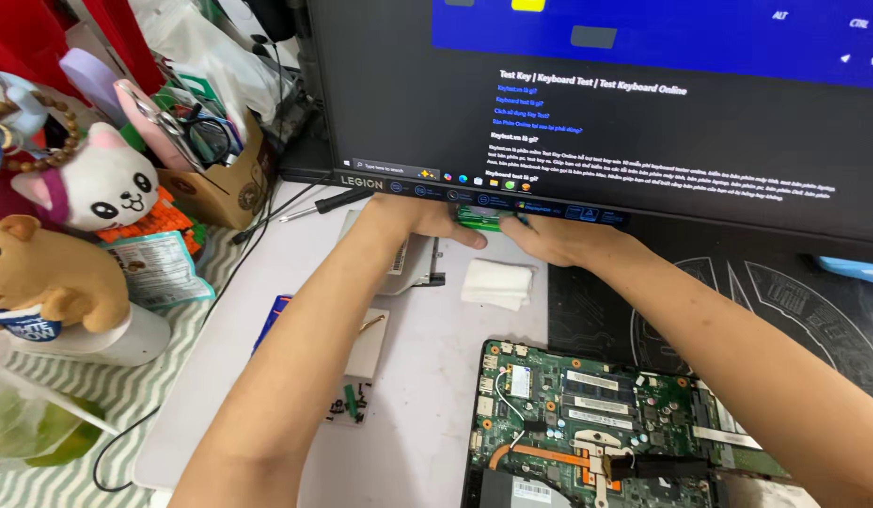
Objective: The person disassembles a laptop by removing its bottom casing and internals using a screwdriver and hands, then wipes the internal motherboard components with a white cloth.
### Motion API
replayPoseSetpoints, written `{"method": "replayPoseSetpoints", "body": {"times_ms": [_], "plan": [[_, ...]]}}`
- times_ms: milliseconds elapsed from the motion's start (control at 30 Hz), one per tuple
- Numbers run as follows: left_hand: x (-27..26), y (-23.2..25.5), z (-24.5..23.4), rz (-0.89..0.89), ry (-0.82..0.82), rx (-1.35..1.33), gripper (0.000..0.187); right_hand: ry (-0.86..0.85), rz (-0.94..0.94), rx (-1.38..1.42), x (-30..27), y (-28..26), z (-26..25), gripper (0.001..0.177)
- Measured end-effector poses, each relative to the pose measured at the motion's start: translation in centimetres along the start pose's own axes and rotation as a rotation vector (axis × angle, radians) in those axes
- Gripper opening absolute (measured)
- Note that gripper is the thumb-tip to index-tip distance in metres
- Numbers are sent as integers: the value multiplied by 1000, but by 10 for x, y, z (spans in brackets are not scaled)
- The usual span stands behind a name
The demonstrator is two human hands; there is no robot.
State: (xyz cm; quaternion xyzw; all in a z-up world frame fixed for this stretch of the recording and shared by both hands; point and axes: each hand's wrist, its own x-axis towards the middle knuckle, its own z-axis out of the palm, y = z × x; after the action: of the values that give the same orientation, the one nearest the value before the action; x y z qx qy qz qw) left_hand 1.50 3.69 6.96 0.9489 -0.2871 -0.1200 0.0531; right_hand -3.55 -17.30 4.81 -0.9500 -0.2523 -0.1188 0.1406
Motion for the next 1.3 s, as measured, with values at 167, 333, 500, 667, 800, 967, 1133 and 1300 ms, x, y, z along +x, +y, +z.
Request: {"method": "replayPoseSetpoints", "body": {"times_ms": [167,333,500,667,800,967,1133,1300], "plan": [[-3,6,-6,-52,-46,-58,104,-39,13,-2,-3,8,8,30],[-4,5,-10,-59,-80,-116,105,-50,64,1,-1,11,10,35],[-3,11,-17,-74,-132,-127,107,-47,103,-34,2,6,4,37],[-1,14,-17,-78,-155,-138,110,-86,94,42,4,14,8,36],[9,-2,-9,-42,-148,-138,110,-108,81,-37,-4,19,18,36],[-1,0,-8,-44,-133,-208,109,-184,96,133,-7,4,-11,35],[-6,-17,14,-11,-27,-175,100,-322,75,119,-54,7,-13,28],[-61,-9,11,100,199,23,96,-244,-110,-153,-79,-12,-23,62]]}}
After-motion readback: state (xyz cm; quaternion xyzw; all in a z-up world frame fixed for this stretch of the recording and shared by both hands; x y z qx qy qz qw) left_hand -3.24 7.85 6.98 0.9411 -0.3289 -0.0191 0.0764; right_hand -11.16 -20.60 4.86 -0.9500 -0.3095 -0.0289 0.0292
